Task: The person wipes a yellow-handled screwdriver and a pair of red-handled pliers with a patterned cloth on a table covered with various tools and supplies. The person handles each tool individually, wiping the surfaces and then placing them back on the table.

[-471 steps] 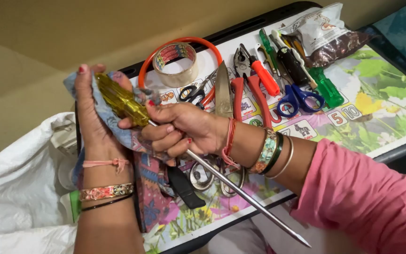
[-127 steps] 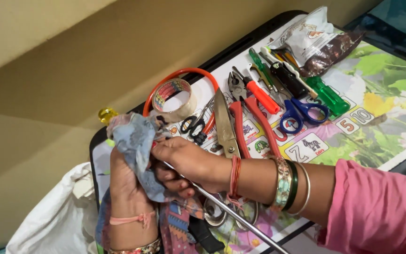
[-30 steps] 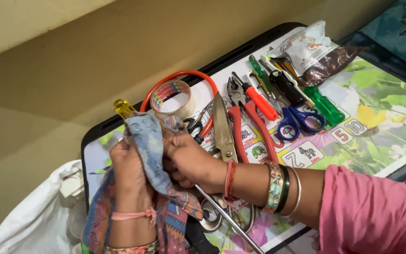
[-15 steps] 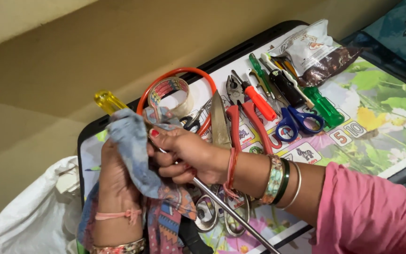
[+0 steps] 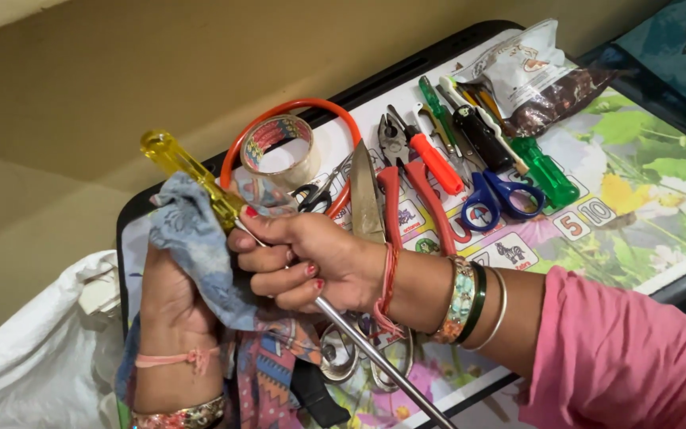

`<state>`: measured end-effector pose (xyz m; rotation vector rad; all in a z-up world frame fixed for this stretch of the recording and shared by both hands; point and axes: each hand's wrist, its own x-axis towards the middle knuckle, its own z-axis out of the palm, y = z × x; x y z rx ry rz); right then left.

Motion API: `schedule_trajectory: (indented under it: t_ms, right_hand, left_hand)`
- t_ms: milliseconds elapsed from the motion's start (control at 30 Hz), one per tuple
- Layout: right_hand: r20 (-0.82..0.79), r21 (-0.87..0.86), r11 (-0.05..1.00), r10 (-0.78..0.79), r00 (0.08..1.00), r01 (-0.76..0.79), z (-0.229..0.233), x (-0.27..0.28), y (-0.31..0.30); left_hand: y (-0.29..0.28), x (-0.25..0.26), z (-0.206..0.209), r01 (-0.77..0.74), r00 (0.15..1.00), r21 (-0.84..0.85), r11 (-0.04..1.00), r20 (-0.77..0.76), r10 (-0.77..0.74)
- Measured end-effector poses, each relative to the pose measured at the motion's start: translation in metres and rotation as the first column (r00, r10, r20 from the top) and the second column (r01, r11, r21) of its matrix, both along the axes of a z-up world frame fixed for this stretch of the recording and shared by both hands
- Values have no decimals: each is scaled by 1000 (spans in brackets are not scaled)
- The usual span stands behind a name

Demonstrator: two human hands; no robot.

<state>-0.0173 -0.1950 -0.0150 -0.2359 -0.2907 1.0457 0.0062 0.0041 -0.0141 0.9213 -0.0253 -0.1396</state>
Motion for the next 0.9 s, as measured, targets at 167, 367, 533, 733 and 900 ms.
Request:
schedule_trajectory:
  t_ms: [167,367,533,733,900]
  right_hand:
    - [-6,-44,999,-26,1000,26,6,-5,4]
    - [471,-564,612,-312,825,554,18,-17,23]
    - [885,-369,311,-169,433,876,12,-24,20]
    - [503,-477,609,-402,765,634,5,-10,26]
    - [326,-364,829,-313,892,424,-1,-8,18]
  left_hand:
    - [-3,-6,4,163,987,-214,963,34,-159]
    - [-1,0,0,-64,993,160,985,106,47]
    - [-3,2,-11,-179,975,264,948,178,135]
    - [4,11,-15,-207,972,234,950,158,173]
    - [13,17,-17,-82,996,21,996,-32,82]
